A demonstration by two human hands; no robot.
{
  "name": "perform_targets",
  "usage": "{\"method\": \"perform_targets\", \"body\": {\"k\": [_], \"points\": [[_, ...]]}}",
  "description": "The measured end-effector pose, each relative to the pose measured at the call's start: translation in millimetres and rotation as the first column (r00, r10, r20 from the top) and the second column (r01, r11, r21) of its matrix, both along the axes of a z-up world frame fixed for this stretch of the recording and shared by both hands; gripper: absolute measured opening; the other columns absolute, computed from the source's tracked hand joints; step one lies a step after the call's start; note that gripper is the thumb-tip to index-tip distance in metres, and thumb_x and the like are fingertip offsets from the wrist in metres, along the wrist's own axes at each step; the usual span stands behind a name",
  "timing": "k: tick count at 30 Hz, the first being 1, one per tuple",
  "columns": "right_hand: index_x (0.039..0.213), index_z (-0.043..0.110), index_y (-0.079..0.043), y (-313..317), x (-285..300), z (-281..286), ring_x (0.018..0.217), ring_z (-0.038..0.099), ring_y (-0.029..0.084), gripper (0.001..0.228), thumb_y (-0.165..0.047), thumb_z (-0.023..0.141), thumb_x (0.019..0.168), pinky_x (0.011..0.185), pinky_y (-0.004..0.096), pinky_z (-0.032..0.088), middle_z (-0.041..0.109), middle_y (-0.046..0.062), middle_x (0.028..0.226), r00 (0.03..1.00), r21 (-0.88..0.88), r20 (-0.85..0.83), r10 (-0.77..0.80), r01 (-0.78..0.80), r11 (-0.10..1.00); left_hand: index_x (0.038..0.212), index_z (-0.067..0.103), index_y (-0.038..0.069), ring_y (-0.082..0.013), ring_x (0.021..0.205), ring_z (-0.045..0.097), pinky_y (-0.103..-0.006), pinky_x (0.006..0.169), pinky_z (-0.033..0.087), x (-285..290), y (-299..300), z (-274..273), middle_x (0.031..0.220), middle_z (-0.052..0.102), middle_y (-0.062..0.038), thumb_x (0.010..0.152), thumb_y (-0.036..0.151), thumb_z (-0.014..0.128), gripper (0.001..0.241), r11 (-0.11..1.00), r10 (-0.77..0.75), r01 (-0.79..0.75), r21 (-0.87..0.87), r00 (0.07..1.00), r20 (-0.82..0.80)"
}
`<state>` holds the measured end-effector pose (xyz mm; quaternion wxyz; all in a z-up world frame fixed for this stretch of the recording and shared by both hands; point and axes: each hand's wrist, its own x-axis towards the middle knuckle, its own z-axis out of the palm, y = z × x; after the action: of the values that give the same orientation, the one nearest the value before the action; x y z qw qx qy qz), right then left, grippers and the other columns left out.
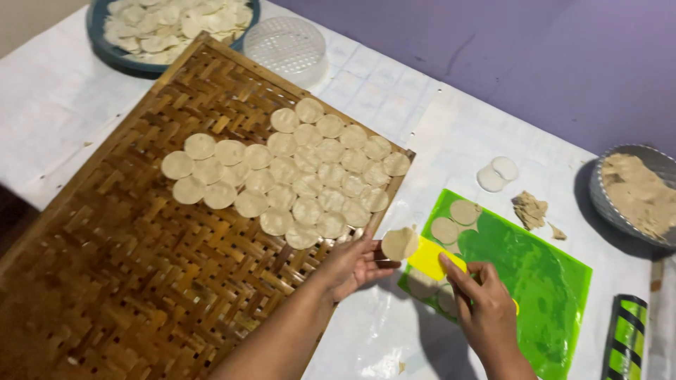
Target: Placing filling onto dough circles and arranging them on a woven tray.
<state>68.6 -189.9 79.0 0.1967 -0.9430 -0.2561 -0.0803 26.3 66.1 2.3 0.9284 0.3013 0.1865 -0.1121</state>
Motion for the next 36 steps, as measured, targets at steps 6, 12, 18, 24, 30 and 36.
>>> {"method": "perform_targets", "body": {"k": [6,12,18,24,30,36], "points": [[0.120,0.072,-0.055,24,-19,8,0.062,0.065,0.016,0.040,-0.028,0.068,0.090,0.056,0.033,0.056,0.067,-0.002,0.099,0.998,-0.327,0.065,0.017,0.006,0.945,0.109,0.072,0.003,-0.0067,0.061,0.052,-0.0199,0.056,0.042,-18,3,6,0.082,0.067,-0.003,0.096,0.008,0.068,0.014,0.854,0.142,-0.150,0.499,0.988,0.053],[0.119,0.070,-0.058,47,-25,7,0.067,0.073,0.017,0.035,-0.036,0.064,0.093,0.063,0.036,0.062,0.069,-0.004,0.102,0.990,-0.449,-0.101,-0.102,0.046,0.892,0.115,0.070,0.018,-0.0027,0.054,0.053,-0.0169,0.044,0.040,-47,41,92,0.097,0.077,-0.001,0.100,0.023,0.064,0.017,0.492,0.139,0.055,0.869,0.980,-0.141],[0.122,0.067,-0.063,11,-4,-42,0.070,0.073,0.011,0.035,-0.043,0.066,0.094,0.065,0.028,0.061,0.068,-0.008,0.104,0.975,-0.497,-0.104,-0.195,0.119,0.860,0.117,0.068,0.023,-0.0115,0.073,0.067,-0.0245,0.054,0.053,-74,172,107,0.101,0.075,0.000,0.101,0.027,0.060,0.019,0.136,0.539,-0.093,0.986,0.842,0.005],[0.126,0.069,-0.058,-45,30,-120,0.059,0.066,0.005,0.052,-0.023,0.075,0.087,0.060,0.021,0.061,0.065,-0.005,0.083,0.974,-0.400,-0.197,-0.108,0.020,0.916,0.122,0.071,0.019,-0.0122,0.058,0.055,-0.0303,0.050,0.046,-75,296,93,0.095,0.074,-0.005,0.103,0.010,0.056,0.027,-0.194,0.663,-0.108,0.975,0.718,0.211],[0.119,0.078,-0.037,-96,58,-196,0.055,0.062,0.010,0.049,-0.012,0.079,0.077,0.051,0.023,0.060,0.063,0.002,0.071,0.964,-0.107,-0.223,0.142,-0.169,0.980,0.121,0.071,0.010,-0.0198,0.096,0.072,-0.0323,0.086,0.058,-42,345,72,0.114,0.075,-0.008,0.099,0.001,0.052,0.031,-0.129,0.523,-0.178,0.976,0.824,0.219],[0.124,0.076,-0.038,-110,50,-198,0.060,0.060,0.010,0.058,-0.004,0.074,0.077,0.058,0.021,0.058,0.067,0.000,0.073,0.969,-0.075,-0.231,0.087,-0.107,0.991,0.121,0.070,0.013,-0.0275,0.106,0.069,-0.0416,0.097,0.054,-35,361,59,0.120,0.072,-0.011,0.100,0.000,0.048,0.033,-0.180,0.596,0.019,0.983,0.797,0.094]]}}
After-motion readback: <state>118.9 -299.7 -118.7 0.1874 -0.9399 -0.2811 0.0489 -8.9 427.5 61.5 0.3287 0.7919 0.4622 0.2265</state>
